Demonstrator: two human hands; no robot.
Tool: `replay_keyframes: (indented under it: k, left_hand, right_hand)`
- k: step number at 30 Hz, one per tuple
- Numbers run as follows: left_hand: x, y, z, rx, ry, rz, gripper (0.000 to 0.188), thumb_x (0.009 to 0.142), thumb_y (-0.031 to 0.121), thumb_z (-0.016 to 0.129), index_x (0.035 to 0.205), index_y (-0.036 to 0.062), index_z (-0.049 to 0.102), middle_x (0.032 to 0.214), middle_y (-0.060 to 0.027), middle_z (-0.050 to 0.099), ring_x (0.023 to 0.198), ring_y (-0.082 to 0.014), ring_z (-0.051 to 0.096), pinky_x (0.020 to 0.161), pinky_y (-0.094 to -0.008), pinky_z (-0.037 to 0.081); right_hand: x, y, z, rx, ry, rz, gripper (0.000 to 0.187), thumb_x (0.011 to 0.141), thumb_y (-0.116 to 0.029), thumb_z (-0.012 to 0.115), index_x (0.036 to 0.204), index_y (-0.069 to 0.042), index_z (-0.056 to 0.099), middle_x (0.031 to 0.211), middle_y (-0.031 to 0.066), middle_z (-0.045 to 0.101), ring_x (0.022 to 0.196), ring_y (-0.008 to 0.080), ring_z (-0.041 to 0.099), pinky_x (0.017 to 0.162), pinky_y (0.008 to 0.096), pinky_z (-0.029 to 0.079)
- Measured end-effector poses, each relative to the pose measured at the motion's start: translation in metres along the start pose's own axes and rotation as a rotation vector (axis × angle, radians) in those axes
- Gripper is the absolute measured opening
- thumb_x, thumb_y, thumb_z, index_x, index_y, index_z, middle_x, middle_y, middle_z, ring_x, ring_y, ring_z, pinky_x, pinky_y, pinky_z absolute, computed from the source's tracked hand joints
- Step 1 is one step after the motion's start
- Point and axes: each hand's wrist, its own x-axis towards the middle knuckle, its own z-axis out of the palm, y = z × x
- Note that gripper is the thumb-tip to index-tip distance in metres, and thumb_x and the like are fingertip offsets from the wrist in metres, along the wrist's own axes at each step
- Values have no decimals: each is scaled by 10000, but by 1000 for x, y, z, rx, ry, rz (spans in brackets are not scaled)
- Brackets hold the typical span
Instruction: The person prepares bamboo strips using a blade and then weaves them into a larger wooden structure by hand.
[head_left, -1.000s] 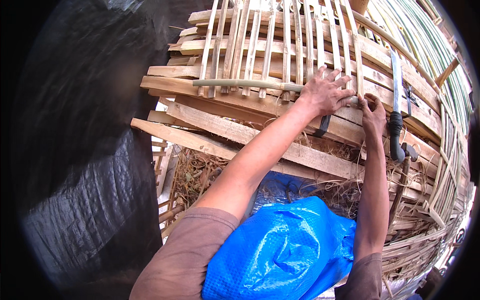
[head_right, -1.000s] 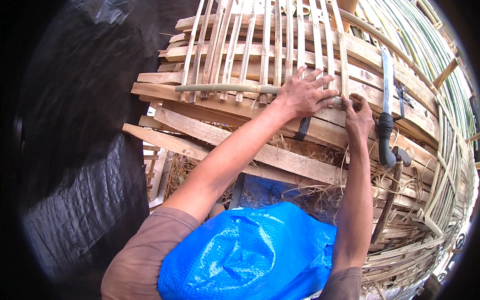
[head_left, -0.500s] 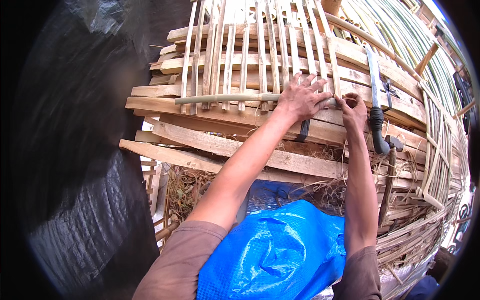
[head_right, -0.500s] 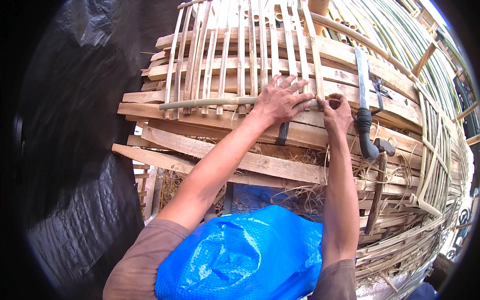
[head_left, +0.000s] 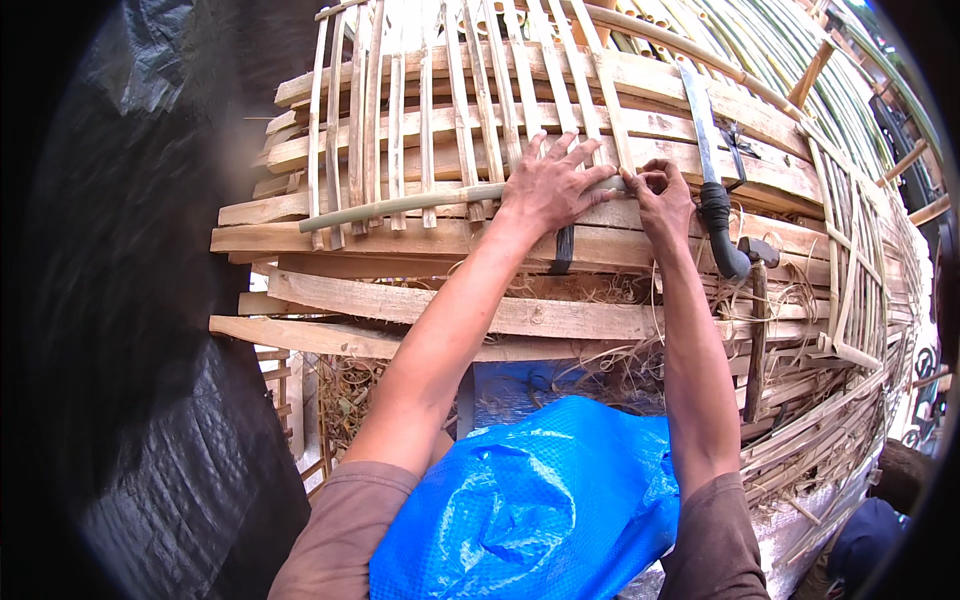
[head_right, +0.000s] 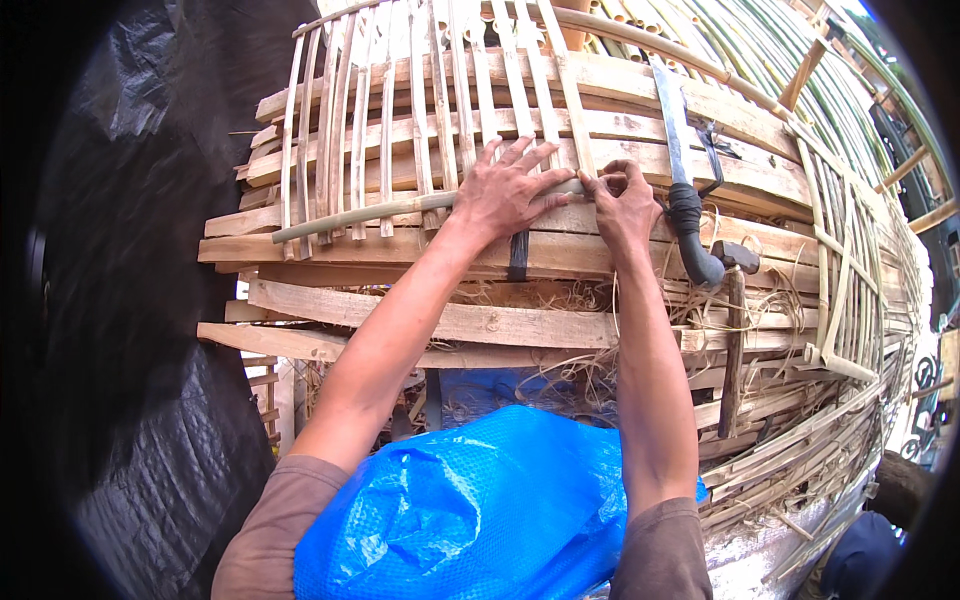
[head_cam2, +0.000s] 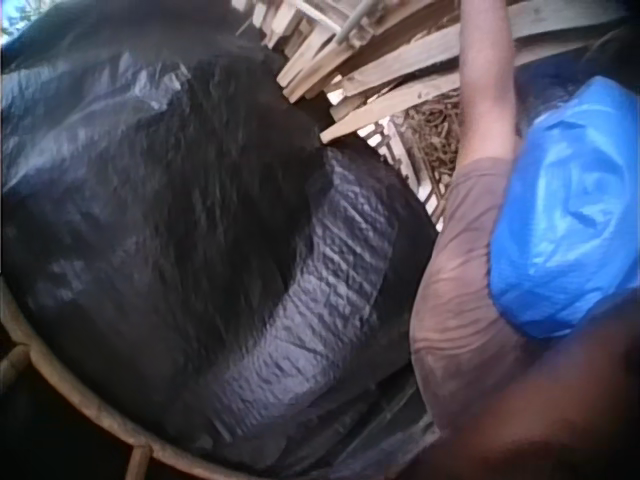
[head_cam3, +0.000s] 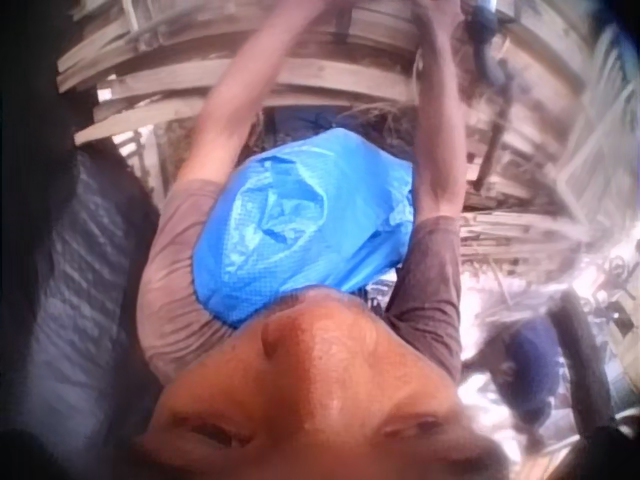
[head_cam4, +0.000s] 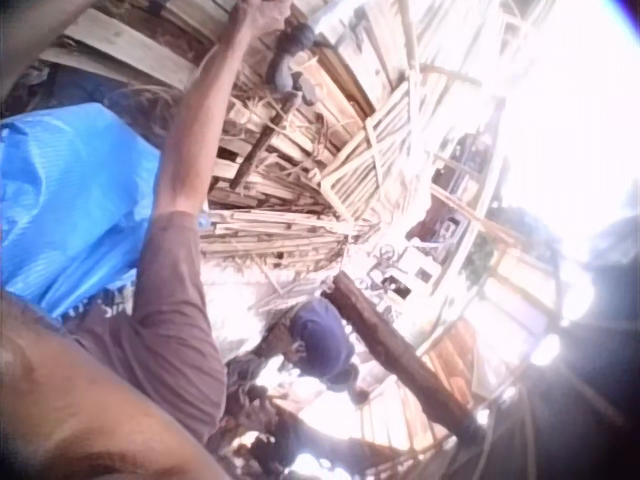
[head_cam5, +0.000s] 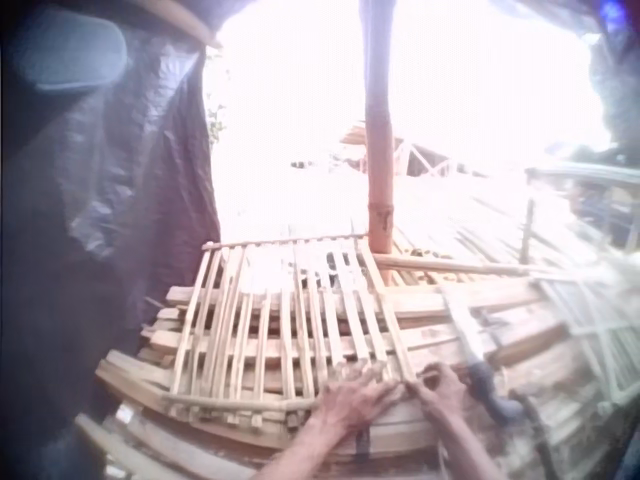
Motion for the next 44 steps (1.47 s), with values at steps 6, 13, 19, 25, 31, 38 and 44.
replay_keyframes:
  k: [6,13,19,25,31,38,44]
  left_hand:
    - [-1,0,0,22,23,11,470,934,670,392,1288,427,583,1461,0,492,1344,-264,473,1110,-544,358]
    - [2,0,-5,15,-5,15,494,926,685,375,1277,421,600,1450,-5,507,1348,-276,471,1119,-550,354]
    - [2,1,-5,27,-36,-1,525,912,708,345,1281,432,595,1467,6,491,1367,-278,450,1133,-569,347]
    - [3,1,-6,35,-41,13,502,924,683,358,1287,429,593,1468,12,495,1366,-284,453,1120,-574,363]
    - [2,3,-9,48,-18,35,462,939,637,394,1267,399,616,1439,34,526,1348,-289,476,1100,-574,384]
    - [2,5,-10,27,35,44,425,943,595,446,1239,364,645,1397,36,564,1307,-294,517,1067,-575,410]
    - [1,5,-7,28,25,37,420,943,583,460,1248,359,641,1403,40,559,1317,-290,508,1073,-572,405]
  right_hand:
    - [-8,-17,-1,-35,19,8,406,818,-236,801,1101,-20,605,918,138,736,835,221,713,790,344,535]
    - [-3,-7,1,-8,10,3,397,814,-254,802,1073,-28,604,894,134,730,813,220,704,790,345,522]
    - [-2,-5,2,-58,9,-1,361,815,-275,796,1000,-40,593,859,121,712,791,226,688,776,372,502]
    - [2,4,5,-70,17,-20,370,807,-302,800,953,-48,575,856,113,700,796,244,672,778,397,477]
    - [2,6,7,-118,54,-75,378,796,-329,801,944,-56,585,825,102,687,785,252,655,784,399,451]
    - [-1,0,4,-111,71,-57,371,793,-324,799,939,-52,594,810,101,687,778,248,658,799,393,441]
    - [-4,-9,0,-101,14,-19,384,794,-341,799,974,-56,615,896,149,731,847,250,688,821,396,439]
